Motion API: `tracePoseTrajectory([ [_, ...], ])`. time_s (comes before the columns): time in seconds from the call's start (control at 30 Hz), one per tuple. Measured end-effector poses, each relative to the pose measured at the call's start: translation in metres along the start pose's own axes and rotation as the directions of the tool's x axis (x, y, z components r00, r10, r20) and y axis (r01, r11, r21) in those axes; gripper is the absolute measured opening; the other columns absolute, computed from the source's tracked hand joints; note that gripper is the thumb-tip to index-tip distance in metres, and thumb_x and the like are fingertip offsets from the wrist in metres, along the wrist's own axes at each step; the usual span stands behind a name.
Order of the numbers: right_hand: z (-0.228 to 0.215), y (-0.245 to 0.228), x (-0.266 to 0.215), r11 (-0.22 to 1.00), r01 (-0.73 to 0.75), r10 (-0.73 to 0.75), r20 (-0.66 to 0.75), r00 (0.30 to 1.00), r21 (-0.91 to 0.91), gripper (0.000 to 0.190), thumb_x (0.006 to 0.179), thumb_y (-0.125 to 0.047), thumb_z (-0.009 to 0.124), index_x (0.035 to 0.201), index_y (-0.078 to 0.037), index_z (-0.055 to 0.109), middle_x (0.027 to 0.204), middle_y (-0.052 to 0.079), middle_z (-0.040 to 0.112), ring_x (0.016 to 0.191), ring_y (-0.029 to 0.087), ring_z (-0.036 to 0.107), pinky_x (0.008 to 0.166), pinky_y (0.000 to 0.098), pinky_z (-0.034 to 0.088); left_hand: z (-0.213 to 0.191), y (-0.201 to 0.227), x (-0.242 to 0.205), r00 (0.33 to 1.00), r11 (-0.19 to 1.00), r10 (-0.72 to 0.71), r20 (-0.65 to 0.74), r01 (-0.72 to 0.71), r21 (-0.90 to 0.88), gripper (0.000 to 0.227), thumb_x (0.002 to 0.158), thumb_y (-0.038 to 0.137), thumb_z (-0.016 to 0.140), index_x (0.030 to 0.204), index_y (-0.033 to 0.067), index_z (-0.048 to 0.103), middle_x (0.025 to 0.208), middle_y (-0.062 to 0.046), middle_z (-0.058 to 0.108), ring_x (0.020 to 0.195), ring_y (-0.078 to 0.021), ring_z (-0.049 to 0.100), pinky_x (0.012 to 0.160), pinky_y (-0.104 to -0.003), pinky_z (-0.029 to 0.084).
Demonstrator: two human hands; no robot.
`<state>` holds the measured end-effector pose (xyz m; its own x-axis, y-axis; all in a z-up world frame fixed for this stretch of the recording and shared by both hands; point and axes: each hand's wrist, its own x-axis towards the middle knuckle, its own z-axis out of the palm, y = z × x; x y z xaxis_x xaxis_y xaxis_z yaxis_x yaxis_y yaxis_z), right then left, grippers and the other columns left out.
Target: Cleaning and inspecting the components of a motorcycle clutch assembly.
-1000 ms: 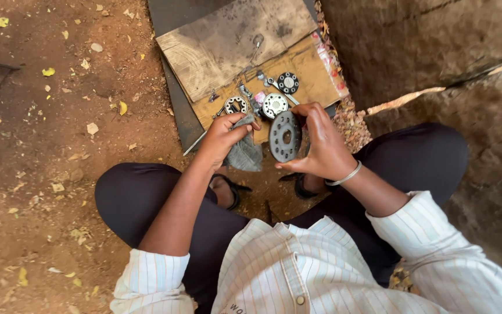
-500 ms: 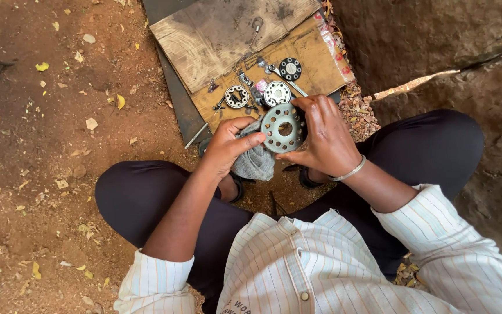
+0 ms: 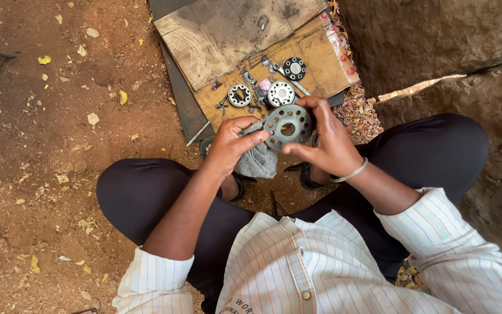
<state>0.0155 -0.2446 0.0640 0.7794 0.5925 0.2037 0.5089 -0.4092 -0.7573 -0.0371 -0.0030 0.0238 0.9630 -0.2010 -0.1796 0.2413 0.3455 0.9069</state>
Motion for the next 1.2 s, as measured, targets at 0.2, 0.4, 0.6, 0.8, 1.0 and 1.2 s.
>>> tracePoseTrajectory([
  [0.2,0.0,0.0,-0.002,0.991,-0.109,0.113,-0.051,0.992,0.075,0.063,0.089,-0.029,0.084,0.128,0.0,0.044,0.117,0.017,0.062,0.107,0.028,0.067,0.094,0.037,0.054,0.008,0.004,-0.001,0.999,0.999,-0.036,0.004,0.036,0.031,0.021,0.092,0.009,0.074,0.111,-0.0011,0.073,0.096,0.0,0.074,0.088,-0.0046,0.065,0.08,-0.023,0.053],
  [0.4,-0.001,-0.004,-0.001,0.984,-0.143,0.151,-0.071,0.986,0.107,0.049,0.089,-0.021,0.083,0.116,-0.001,0.048,0.1,0.011,0.062,0.089,0.021,0.064,0.082,0.0335,0.053,0.007,0.0,-0.002,0.998,0.991,0.028,0.052,-0.035,0.132,0.011,0.095,0.006,0.073,0.102,-0.0019,0.073,0.091,0.001,0.07,0.085,-0.0037,0.06,0.076,-0.023,0.05],
  [0.6,-0.002,-0.007,0.002,0.98,-0.175,0.183,-0.083,0.98,0.093,0.042,0.087,-0.017,0.083,0.106,-0.002,0.05,0.092,0.009,0.059,0.082,0.019,0.061,0.075,0.0324,0.051,0.011,0.001,-0.002,0.998,0.977,0.038,0.056,-0.048,0.207,0.01,0.095,0.006,0.073,0.099,-0.0031,0.073,0.089,0.0,0.07,0.083,-0.0037,0.06,0.074,-0.023,0.051],
  [0.8,-0.003,-0.009,0.003,0.966,-0.244,0.25,-0.068,0.966,0.083,0.036,0.088,-0.017,0.082,0.101,-0.003,0.052,0.086,0.009,0.059,0.074,0.017,0.058,0.067,0.0323,0.048,0.013,0.004,-0.002,0.998,0.954,0.047,0.043,-0.057,0.294,0.013,0.093,0.008,0.074,0.1,-0.0029,0.074,0.087,0.0,0.072,0.081,-0.0036,0.062,0.072,-0.023,0.052],
  [1.0,-0.002,-0.008,0.004,0.956,-0.264,0.272,-0.05,0.961,0.124,0.031,0.091,-0.017,0.077,0.103,-0.004,0.052,0.085,0.008,0.059,0.074,0.015,0.058,0.065,0.0317,0.047,0.011,0.0,-0.002,1.0,0.974,0.001,0.027,-0.007,0.228,0.013,0.093,0.008,0.074,0.1,-0.0026,0.074,0.087,0.0,0.072,0.08,-0.0041,0.062,0.071,-0.023,0.052],
  [1.2,-0.006,0.016,0.004,0.931,-0.211,0.232,-0.038,0.972,0.297,0.021,0.1,-0.008,0.063,0.114,-0.003,0.048,0.1,0.007,0.061,0.089,0.014,0.061,0.078,0.0278,0.052,0.0,-0.015,0.005,0.999,0.997,-0.05,-0.002,0.05,0.055,0.015,0.094,0.008,0.073,0.106,-0.0015,0.074,0.091,0.001,0.072,0.083,-0.005,0.063,0.076,-0.023,0.052],
])
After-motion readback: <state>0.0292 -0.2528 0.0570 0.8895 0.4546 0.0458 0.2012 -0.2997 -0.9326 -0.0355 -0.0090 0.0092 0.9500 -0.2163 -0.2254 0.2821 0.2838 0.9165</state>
